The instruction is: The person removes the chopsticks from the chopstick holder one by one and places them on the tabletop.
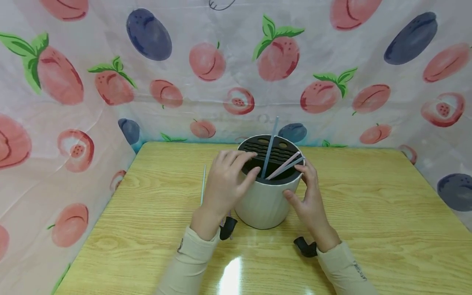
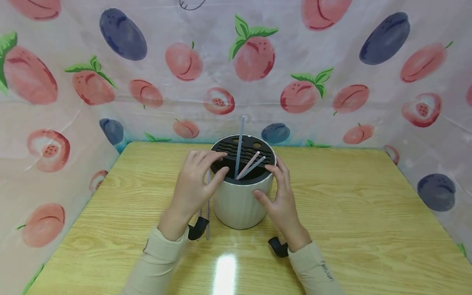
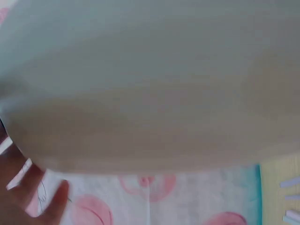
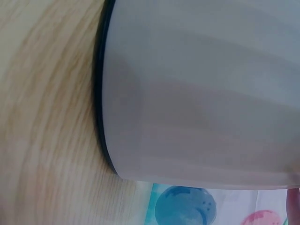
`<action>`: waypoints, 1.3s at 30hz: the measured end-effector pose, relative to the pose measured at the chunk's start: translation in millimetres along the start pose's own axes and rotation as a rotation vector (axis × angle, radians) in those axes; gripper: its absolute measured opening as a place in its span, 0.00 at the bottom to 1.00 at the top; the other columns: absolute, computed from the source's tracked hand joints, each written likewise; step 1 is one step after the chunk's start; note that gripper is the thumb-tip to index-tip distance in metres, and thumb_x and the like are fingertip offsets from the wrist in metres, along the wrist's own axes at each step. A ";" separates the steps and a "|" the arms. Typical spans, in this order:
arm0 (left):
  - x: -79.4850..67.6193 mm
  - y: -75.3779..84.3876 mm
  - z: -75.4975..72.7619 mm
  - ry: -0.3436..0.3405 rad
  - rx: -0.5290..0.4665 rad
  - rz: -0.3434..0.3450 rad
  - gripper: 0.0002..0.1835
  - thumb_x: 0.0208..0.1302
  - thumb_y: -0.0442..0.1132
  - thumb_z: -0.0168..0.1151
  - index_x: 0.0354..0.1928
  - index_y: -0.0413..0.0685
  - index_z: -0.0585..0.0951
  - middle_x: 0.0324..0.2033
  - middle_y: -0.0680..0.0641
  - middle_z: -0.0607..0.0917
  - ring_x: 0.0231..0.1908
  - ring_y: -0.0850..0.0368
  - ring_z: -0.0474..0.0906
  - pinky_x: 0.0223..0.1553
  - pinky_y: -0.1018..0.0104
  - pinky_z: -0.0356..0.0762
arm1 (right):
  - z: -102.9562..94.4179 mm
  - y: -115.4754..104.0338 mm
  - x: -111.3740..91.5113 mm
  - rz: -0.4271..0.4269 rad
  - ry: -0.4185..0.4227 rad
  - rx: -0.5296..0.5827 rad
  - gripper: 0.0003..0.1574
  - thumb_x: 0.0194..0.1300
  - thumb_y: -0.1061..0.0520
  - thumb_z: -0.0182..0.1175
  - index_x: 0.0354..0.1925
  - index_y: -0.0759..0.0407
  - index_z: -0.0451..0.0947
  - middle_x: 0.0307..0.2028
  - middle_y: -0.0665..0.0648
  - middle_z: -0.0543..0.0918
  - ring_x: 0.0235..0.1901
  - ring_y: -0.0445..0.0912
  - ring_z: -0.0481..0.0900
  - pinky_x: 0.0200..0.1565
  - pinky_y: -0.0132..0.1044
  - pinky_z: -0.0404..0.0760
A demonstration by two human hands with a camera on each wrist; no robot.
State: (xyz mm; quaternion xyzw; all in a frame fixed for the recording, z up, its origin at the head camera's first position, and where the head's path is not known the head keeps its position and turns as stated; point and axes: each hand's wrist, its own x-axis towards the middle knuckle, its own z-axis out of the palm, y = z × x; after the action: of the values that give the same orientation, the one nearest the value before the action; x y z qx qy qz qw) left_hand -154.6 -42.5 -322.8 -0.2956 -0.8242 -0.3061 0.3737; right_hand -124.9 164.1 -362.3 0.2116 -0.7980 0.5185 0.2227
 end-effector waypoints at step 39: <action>3.8 7.9 -26.2 -0.061 -0.252 0.067 0.11 0.58 0.31 0.58 0.42 0.49 0.82 0.34 0.54 0.79 0.34 0.65 0.71 0.36 0.76 0.69 | 1.7 32.3 -6.7 -0.047 0.005 -0.018 0.39 0.58 0.40 0.56 0.60 0.59 0.56 0.67 0.51 0.47 0.65 0.50 0.48 0.56 0.59 0.54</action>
State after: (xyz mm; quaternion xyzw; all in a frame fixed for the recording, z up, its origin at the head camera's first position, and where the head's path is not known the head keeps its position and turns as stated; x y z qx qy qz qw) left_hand -139.6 -55.4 -303.6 -0.3769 -0.7797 -0.3855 0.3184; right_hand -138.1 175.3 -390.5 0.2269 -0.7969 0.5065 0.2388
